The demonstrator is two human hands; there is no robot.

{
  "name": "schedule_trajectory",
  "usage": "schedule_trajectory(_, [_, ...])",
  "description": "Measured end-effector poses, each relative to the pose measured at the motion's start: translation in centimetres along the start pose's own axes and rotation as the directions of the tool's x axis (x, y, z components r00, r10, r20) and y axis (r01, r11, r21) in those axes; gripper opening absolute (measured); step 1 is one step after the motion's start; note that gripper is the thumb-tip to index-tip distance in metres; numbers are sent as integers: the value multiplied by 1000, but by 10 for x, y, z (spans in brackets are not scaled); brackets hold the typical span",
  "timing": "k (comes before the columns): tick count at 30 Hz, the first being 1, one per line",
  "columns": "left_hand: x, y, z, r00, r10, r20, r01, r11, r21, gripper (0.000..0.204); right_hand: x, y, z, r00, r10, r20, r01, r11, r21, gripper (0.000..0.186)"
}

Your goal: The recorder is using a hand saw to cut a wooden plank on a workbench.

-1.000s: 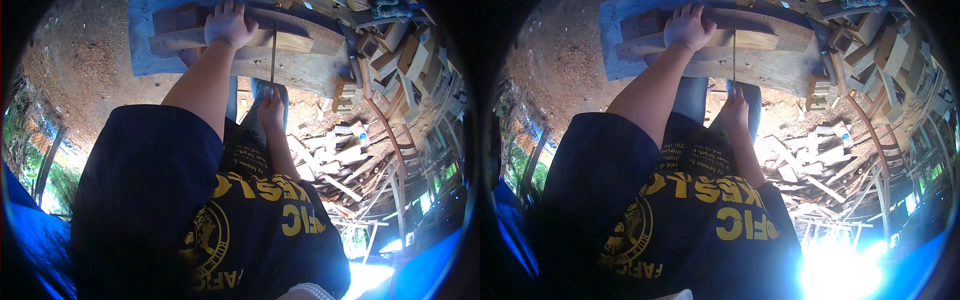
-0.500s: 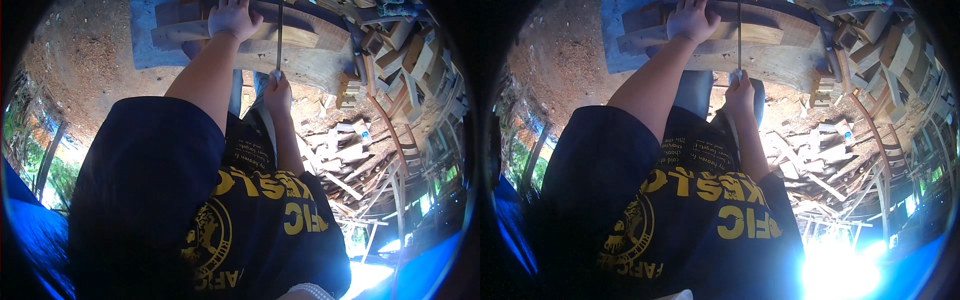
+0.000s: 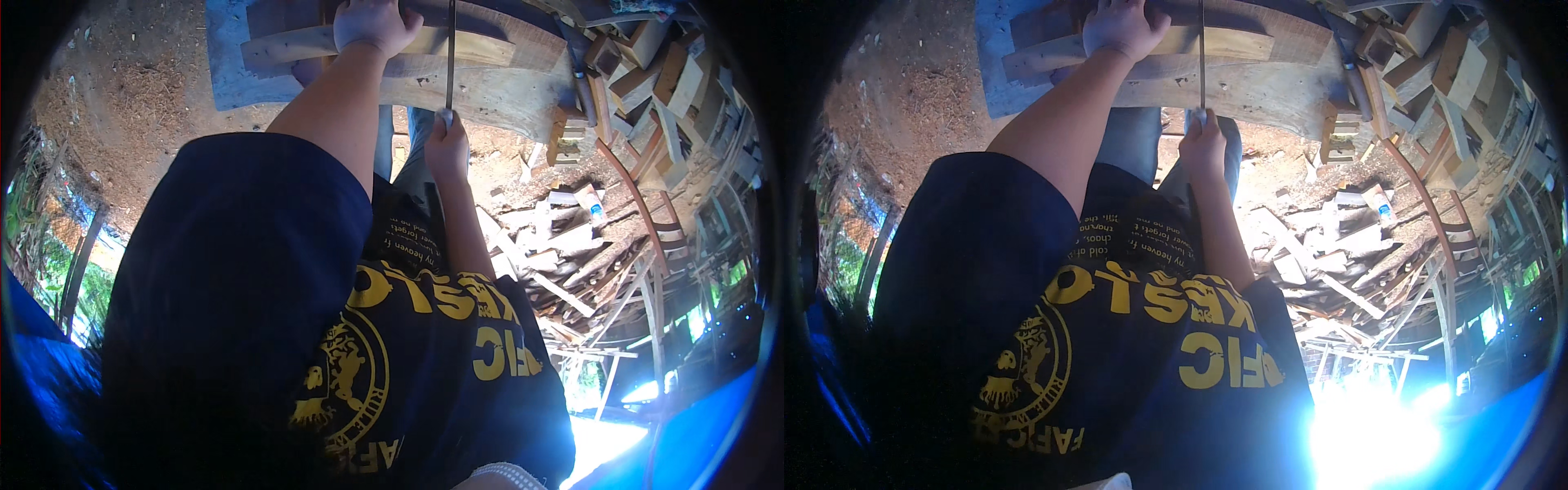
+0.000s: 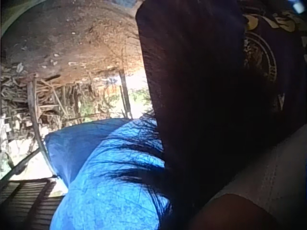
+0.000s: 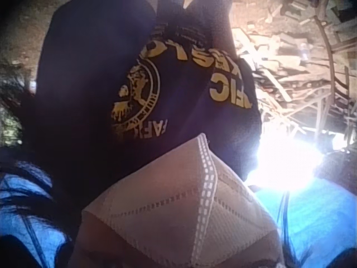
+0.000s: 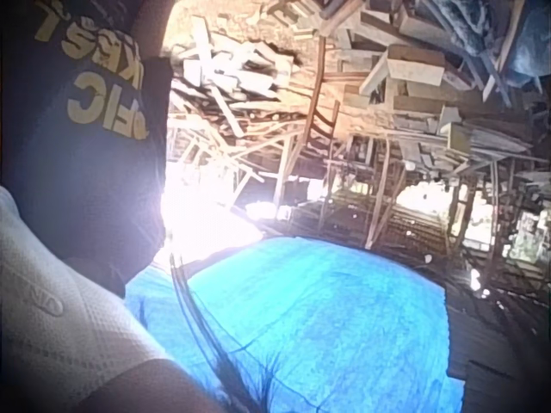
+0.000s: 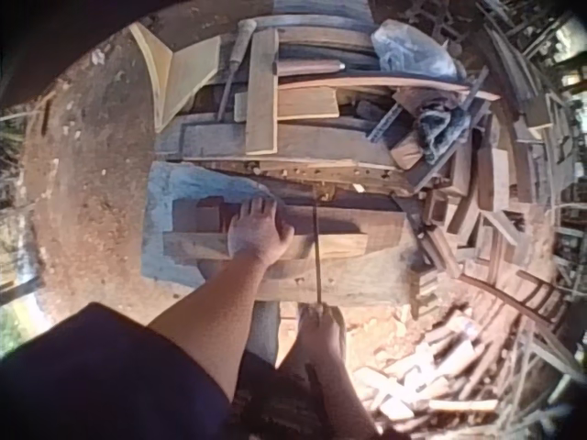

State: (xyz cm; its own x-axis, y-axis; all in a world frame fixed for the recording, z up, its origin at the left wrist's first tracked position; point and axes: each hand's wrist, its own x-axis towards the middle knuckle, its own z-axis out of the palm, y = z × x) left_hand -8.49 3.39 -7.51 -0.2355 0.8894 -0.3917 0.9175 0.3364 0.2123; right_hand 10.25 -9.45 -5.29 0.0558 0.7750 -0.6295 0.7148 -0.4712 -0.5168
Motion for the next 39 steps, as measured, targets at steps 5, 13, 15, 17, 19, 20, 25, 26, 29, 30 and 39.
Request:
schedule_trajectory(5, [0, 10, -7, 998, 19, 59, -17, 1000, -21, 52, 11, 29, 9, 998, 15, -61, -14, 1000, 20, 28])
schedule_trajectory(13, [0, 4, -1, 999, -2, 54, 2, 1000, 0, 56, -1, -6, -2, 998, 56, 7, -55, 994, -89, 27])
schedule_trajectory(15, [2, 4, -2, 997, -23, 80, 22, 1000, 8, 58, -8, 6, -4, 999, 29, 16, -28, 998, -57, 26])
schedule_trajectory(17, [-1, 5, -4, 999, 4, 51, -5, 1000, 21, 60, -1, -4, -11, 1000, 9, 29, -9, 1000, -25, 26])
schedule_trajectory(19, [-3, 1, -2, 998, 5, 55, -6, 1000, 21, 60, 28, -30, -18, 987, 73, 143, -65, 996, -63, 33])
schedule_trajectory(20, [2, 4, -4, 998, 21, 52, -22, 1000, 12, 61, 35, -33, -19, 988, 74, 135, -66, 996, -62, 33])
schedule_trajectory(25, [1, 6, -13, 995, 0, 99, 1, 1000, -18, 61, 11, -6, -10, 998, 19, 54, -18, 1000, -26, 30])
schedule_trajectory(26, [0, 6, -12, 994, -5, 109, 8, 1000, -24, 61, 1, 2, -9, 1000, 11, 8, -11, 999, -50, 28])
schedule_trajectory(29, [0, 4, -8, 997, 4, 82, -6, 1000, 21, 60, -12, 3, -17, 994, 69, 88, -67, 997, -27, 27])
schedule_trajectory(30, [2, 4, -11, 996, -2, 87, -1, 999, 33, 60, -4, -2, -18, 993, 71, 100, -69, 997, -19, 27])
schedule_trajectory(39, [4, 1, -7, 989, -6, 151, 9, 1000, -19, 66, 22, -31, -29, 972, 142, 188, -128, 988, -82, 35])
